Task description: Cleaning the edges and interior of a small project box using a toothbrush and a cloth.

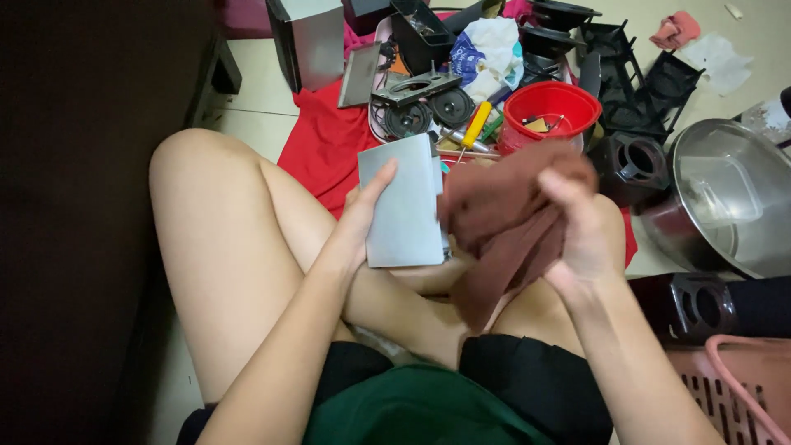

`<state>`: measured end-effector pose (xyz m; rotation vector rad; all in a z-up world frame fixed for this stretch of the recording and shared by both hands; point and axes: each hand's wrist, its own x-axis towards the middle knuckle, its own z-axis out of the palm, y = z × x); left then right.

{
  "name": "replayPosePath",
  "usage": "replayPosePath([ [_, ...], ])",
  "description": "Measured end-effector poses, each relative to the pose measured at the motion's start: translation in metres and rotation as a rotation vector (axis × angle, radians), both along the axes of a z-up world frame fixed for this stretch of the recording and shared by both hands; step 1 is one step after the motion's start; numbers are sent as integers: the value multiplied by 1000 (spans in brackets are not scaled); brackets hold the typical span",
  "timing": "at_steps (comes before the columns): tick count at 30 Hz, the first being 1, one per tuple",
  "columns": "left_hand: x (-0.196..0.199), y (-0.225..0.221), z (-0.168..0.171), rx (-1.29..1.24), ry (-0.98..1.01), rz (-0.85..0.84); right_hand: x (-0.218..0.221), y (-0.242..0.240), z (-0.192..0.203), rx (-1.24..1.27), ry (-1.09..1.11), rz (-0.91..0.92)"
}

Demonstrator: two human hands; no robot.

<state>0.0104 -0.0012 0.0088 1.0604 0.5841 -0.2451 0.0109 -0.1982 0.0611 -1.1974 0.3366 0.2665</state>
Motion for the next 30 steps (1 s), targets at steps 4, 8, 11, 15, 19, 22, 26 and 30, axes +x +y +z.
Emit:
replayPosePath([
  [4, 4, -2, -23, -12, -27, 83, -38, 64, 89, -998, 186, -84],
  [8, 19, -6, -66, 194, 64, 129, -42, 105, -5, -1148, -125, 635],
  [11, 21, 6, -90, 203, 12, 176, -39, 121, -60, -1497, -1441, -80],
  [15, 29, 3, -109, 212, -119, 208, -23, 120, -41, -1592, -1216, 20],
  [19, 17, 1, -74, 220, -133, 132, -2, 124, -8, -1679, -944, 155],
  [22, 6, 0, -39, 201, -136, 85, 12, 127, 18, -1344, -370, 397],
  [26, 2, 0, -14, 157, -125, 78, 35, 110, -5, -1067, -315, 369],
  [30, 13, -5, -58, 133, -14, -27, 21, 103, -14, -812, -291, 259],
])
